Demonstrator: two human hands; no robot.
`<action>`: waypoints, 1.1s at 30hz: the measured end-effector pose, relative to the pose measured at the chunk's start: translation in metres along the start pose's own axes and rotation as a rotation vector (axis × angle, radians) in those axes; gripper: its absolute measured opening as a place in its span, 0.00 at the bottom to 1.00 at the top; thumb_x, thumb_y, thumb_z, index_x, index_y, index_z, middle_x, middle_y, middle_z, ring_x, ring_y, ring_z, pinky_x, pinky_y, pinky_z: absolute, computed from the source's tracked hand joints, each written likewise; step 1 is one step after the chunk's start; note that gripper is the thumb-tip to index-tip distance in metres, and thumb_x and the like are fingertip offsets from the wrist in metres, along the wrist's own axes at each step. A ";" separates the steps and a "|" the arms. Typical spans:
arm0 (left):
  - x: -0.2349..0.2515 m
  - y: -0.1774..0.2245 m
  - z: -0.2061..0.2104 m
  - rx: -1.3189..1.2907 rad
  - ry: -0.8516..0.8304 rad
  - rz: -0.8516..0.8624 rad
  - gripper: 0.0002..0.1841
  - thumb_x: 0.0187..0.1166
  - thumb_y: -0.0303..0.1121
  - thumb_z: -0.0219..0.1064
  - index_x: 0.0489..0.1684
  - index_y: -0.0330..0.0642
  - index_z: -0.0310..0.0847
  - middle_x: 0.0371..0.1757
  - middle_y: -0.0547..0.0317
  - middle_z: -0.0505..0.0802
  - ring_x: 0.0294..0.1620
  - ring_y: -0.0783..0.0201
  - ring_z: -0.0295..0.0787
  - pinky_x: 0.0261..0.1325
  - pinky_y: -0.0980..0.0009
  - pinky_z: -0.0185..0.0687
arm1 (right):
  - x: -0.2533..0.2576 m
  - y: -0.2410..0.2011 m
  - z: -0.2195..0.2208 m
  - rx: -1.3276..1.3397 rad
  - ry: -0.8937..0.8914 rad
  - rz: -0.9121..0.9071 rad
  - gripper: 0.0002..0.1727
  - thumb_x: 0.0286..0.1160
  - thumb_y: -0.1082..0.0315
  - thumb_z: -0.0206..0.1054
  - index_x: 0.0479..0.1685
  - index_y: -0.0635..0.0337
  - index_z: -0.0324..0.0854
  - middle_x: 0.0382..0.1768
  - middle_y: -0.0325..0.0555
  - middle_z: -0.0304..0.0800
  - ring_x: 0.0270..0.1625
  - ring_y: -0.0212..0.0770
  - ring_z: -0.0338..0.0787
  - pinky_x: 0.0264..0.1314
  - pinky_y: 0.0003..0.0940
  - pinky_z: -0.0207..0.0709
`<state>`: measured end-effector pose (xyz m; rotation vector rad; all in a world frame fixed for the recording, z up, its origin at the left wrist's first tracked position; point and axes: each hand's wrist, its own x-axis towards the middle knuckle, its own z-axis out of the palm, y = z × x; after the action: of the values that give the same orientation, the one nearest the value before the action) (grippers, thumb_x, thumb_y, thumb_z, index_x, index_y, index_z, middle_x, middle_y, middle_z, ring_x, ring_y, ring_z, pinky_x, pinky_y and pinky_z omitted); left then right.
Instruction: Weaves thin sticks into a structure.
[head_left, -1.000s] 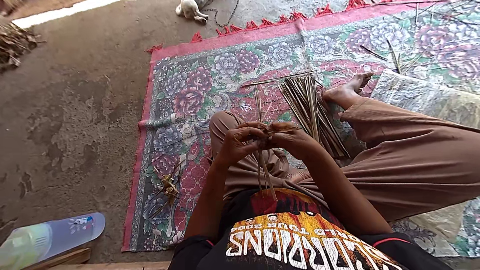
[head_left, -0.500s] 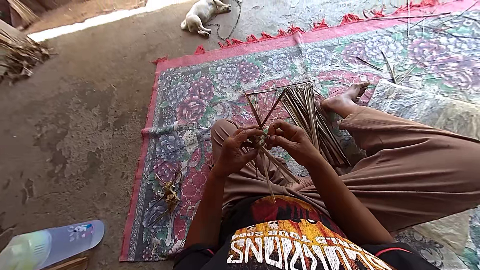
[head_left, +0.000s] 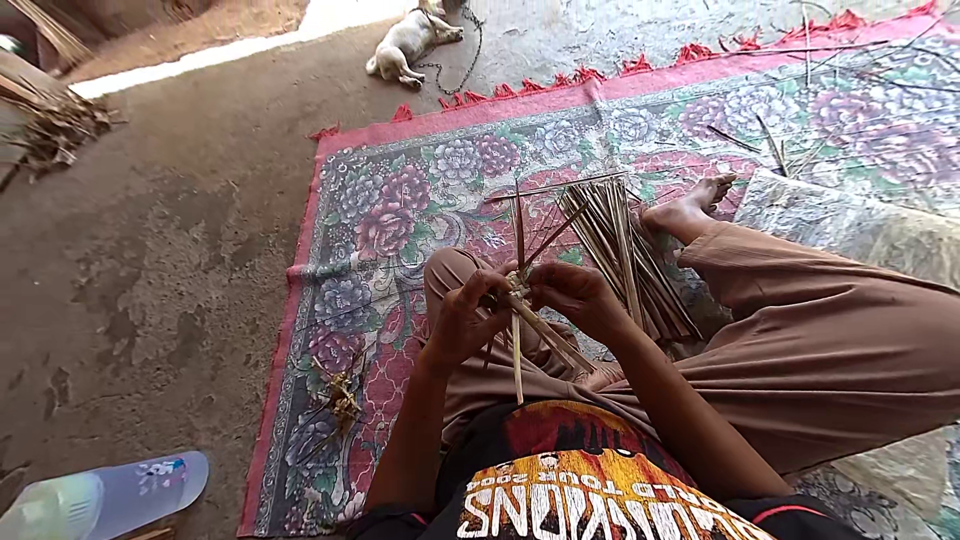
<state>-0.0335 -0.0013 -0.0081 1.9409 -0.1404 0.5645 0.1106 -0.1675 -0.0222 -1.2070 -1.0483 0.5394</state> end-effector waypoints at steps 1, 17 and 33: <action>-0.001 0.000 0.001 -0.015 0.022 0.001 0.13 0.72 0.22 0.71 0.53 0.36 0.79 0.71 0.50 0.87 0.54 0.70 0.92 0.50 0.75 0.91 | 0.000 0.001 0.001 -0.011 0.009 -0.031 0.07 0.76 0.80 0.65 0.49 0.69 0.84 0.36 0.39 0.92 0.34 0.26 0.90 0.44 0.25 0.89; -0.009 -0.012 0.010 0.152 0.070 0.129 0.10 0.79 0.26 0.70 0.53 0.31 0.90 0.67 0.42 0.90 0.68 0.60 0.89 0.70 0.66 0.85 | 0.002 0.006 0.006 -0.315 0.090 -0.246 0.05 0.70 0.79 0.71 0.42 0.70 0.86 0.44 0.50 0.90 0.42 0.33 0.92 0.43 0.29 0.91; -0.023 -0.040 0.021 0.365 0.107 0.155 0.08 0.79 0.30 0.69 0.45 0.35 0.91 0.59 0.44 0.94 0.66 0.59 0.90 0.72 0.68 0.83 | -0.002 0.013 0.016 -0.510 0.015 0.202 0.13 0.74 0.72 0.68 0.54 0.70 0.81 0.33 0.50 0.92 0.35 0.41 0.92 0.44 0.40 0.85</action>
<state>-0.0328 -0.0066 -0.0587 2.2588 -0.1271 0.8422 0.0986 -0.1572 -0.0346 -1.7767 -1.0925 0.4274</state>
